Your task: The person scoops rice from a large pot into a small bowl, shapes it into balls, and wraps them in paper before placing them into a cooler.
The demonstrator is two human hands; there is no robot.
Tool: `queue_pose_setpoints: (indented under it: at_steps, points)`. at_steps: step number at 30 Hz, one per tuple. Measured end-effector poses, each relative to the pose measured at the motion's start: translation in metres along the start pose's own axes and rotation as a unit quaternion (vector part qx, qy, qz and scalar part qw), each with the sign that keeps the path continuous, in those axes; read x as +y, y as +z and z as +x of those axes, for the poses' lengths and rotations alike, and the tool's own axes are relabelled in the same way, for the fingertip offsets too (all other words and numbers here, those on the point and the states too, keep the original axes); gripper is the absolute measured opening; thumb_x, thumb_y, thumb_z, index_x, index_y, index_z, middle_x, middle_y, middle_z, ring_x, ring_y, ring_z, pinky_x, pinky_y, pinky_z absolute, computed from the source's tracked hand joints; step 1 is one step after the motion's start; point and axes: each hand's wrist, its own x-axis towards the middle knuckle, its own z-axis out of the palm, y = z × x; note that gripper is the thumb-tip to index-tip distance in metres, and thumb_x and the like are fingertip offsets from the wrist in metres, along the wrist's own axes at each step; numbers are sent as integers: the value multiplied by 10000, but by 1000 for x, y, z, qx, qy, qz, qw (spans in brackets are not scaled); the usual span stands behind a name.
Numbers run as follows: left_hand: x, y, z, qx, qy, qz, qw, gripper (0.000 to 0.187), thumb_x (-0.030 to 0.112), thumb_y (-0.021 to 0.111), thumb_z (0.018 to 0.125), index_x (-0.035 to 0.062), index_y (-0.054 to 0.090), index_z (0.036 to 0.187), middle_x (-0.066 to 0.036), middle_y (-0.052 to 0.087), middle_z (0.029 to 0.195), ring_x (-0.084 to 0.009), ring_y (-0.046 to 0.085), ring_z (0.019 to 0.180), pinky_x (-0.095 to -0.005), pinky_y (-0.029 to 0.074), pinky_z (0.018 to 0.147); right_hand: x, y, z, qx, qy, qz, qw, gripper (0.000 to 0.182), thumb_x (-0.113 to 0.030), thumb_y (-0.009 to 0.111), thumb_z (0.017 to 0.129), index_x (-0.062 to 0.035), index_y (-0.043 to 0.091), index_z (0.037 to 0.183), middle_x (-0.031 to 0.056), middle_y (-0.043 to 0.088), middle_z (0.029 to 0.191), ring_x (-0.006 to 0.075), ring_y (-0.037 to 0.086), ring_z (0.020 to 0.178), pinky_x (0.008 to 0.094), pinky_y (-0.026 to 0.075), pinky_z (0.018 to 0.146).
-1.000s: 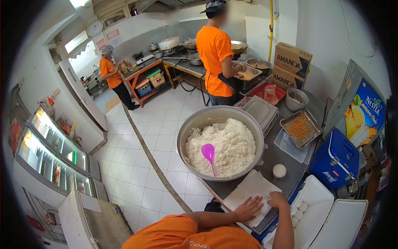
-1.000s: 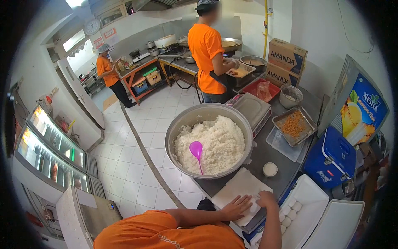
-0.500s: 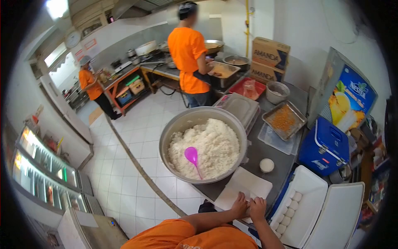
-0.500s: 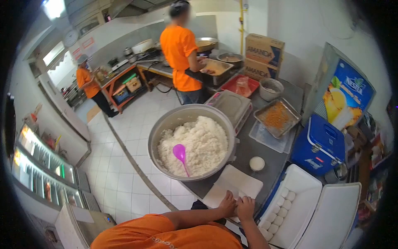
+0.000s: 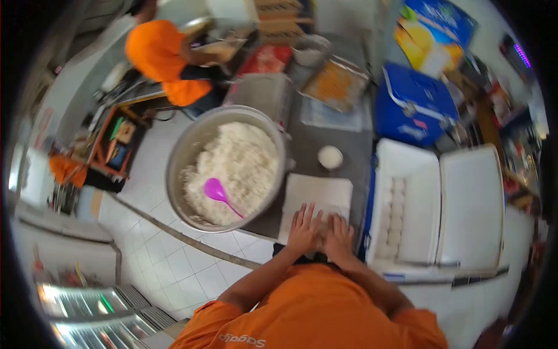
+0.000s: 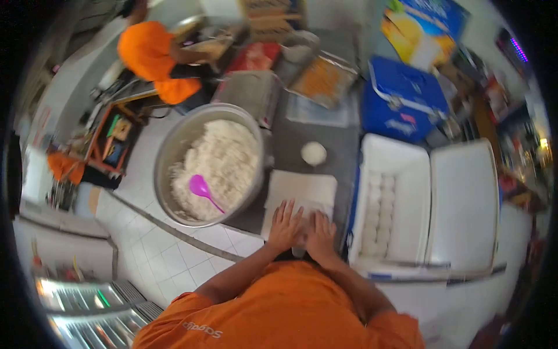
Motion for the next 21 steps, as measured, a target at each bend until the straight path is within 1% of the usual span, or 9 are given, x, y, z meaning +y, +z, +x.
queue_pose_setpoints:
  at_steps: [5,8,9,12,14,16,17,18,21]
  points:
    - [-42,40,-9,6,72,-81,994,561,58,695,847,-4,583,1393,-207,546,1499,-422,466,1436,-584,343,1201,18,20,-3,39,62,14,997,509,-230,663,891,-26,623,1356,168,554,1413,346,497,1345,509,405,1062]
    - [-59,34,2,16,98,-60,993,417,20,676,842,17,668,1258,-186,700,1240,-397,574,1313,-548,439,1136,27,27,14,82,45,49,994,109,-94,615,903,-23,698,906,126,622,1097,326,592,1070,483,477,919]
    - [-65,33,10,11,102,-61,993,417,20,676,842,17,668,1258,-186,700,1240,-397,574,1313,-548,439,1136,29,27,20,82,51,49,994,109,-94,615,903,-23,698,906,126,622,1097,326,592,1070,483,477,919]
    - [-63,27,42,-91,-36,-104,990,377,46,753,798,62,703,1172,-232,672,1024,-404,640,1099,-511,541,875,38,25,45,-15,115,108,987,113,-84,599,906,-5,679,910,192,648,1109,378,652,1017,514,534,870]
    - [-43,4,74,-95,-56,-85,990,326,69,764,803,51,709,1124,-225,659,1003,-403,642,1069,-510,542,866,42,23,72,-108,249,149,951,114,-65,582,898,10,668,889,243,672,1036,437,690,953,539,568,832]
    - [-42,2,92,-95,-77,-66,990,280,93,775,808,40,715,1076,-219,647,981,-401,644,1040,-509,544,858,44,22,85,-52,228,135,963,116,-62,585,896,15,669,872,248,677,999,454,693,949,542,572,842]
    - [-46,2,100,-71,-15,-8,997,250,106,780,812,30,718,1042,-212,640,980,-399,642,1024,-502,546,848,45,21,87,2,204,119,972,120,-60,589,893,20,670,856,254,682,963,471,696,946,544,575,852]
    - [-51,6,102,-48,48,50,996,224,118,786,816,21,722,1008,-205,632,979,-397,640,1007,-496,549,839,47,23,85,3,207,120,971,120,-60,589,893,20,670,856,254,682,963,471,696,946,544,575,852]
    - [-57,23,81,-119,-3,29,992,176,90,793,807,5,731,949,-196,637,939,-390,645,944,-485,554,815,56,38,66,-82,162,164,970,160,-100,554,937,-8,683,914,257,664,1050,463,685,1013,516,581,845]
